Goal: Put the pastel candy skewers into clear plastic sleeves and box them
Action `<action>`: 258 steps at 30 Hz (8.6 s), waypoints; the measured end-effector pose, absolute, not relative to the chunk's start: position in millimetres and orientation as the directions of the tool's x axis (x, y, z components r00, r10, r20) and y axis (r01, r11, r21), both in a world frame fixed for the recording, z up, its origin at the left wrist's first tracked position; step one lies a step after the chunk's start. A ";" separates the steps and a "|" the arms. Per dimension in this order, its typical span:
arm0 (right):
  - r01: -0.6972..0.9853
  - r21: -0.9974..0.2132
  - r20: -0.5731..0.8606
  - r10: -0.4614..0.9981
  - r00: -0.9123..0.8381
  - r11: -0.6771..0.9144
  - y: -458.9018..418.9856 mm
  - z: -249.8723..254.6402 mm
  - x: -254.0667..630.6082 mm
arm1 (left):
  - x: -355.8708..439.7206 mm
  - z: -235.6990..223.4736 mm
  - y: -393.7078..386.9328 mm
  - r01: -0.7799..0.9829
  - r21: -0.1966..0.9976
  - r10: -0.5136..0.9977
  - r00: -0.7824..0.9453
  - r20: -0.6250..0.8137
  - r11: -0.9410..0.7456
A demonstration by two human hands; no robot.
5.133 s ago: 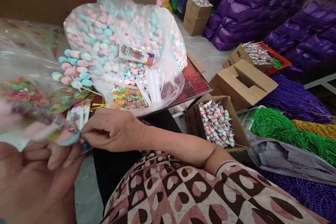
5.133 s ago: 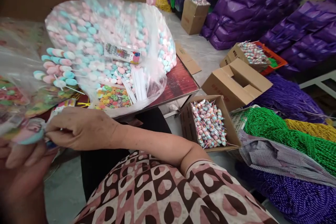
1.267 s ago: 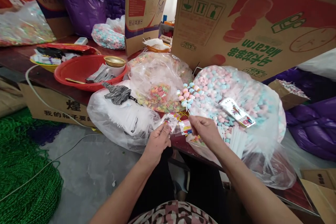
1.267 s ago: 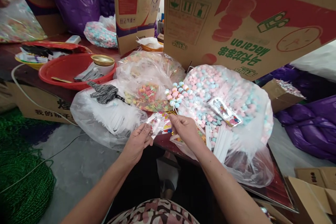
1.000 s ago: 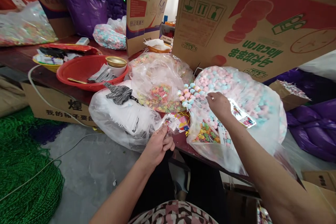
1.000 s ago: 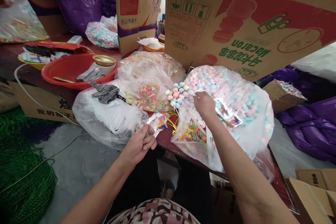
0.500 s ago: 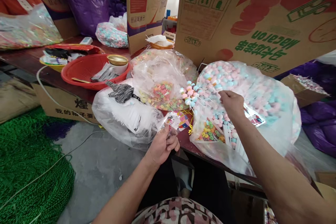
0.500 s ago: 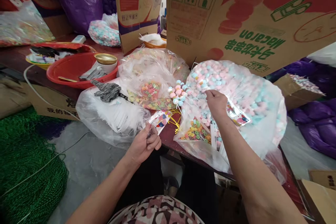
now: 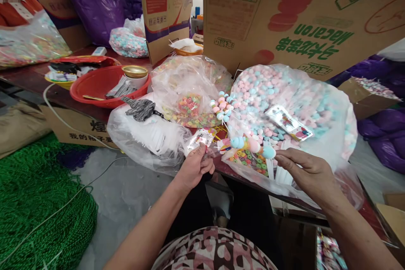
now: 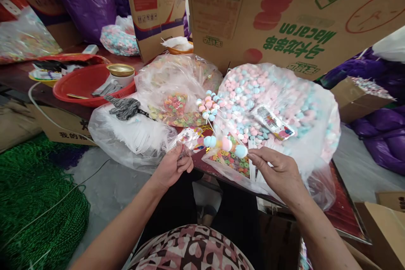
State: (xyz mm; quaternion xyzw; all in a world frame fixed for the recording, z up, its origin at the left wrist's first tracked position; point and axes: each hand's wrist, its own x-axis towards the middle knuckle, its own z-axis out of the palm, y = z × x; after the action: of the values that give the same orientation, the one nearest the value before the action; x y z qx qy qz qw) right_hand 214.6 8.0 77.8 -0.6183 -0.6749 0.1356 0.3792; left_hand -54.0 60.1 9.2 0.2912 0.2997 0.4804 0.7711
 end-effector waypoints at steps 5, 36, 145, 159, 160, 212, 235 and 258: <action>0.769 -0.586 0.354 0.934 -0.040 0.255 -4.8 75.7 231.6 | -49.9 5.7 56.7 -0.464 0.823 0.917 0.366 -0.161 0.329; 0.456 -0.890 0.151 0.929 0.337 -0.021 -33.7 39.3 245.0 | -51.4 22.7 52.7 -0.268 0.948 0.945 0.317 -0.084 0.174; 0.491 -0.858 0.297 0.927 0.231 0.152 -48.2 14.4 157.9 | -5.5 45.4 35.9 -0.781 0.576 0.971 0.209 -0.121 0.240; -0.052 -0.968 -0.251 0.959 0.128 -0.247 -47.4 20.6 143.2 | 4.5 34.1 32.2 -0.696 0.652 0.951 0.272 -0.148 0.300; -0.098 -0.951 -0.302 0.949 0.085 -0.294 -46.4 21.9 142.4 | 5.2 34.0 31.2 -0.694 0.653 0.949 0.281 -0.143 0.304; 0.139 -0.987 -0.054 0.974 0.220 -0.086 -45.7 8.8 108.0 | 0.1 21.4 34.5 -0.643 0.739 0.978 0.180 -0.110 0.201; 0.126 -0.991 -0.024 0.972 0.235 -0.055 -47.4 -0.3 106.2 | -5.3 16.7 30.7 -0.499 0.842 0.957 0.284 -0.064 0.204; 0.838 -0.431 0.597 0.802 -0.013 0.334 2.3 29.0 125.6 | 0.1 19.0 24.9 -0.413 0.839 0.903 0.385 -0.191 0.354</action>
State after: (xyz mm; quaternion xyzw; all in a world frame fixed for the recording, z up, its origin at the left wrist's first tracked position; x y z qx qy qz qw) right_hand 125.6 2.3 29.0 -0.5765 -0.7115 -0.0224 0.4012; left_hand 0.1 24.9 19.0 0.3611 0.3390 0.4390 0.7497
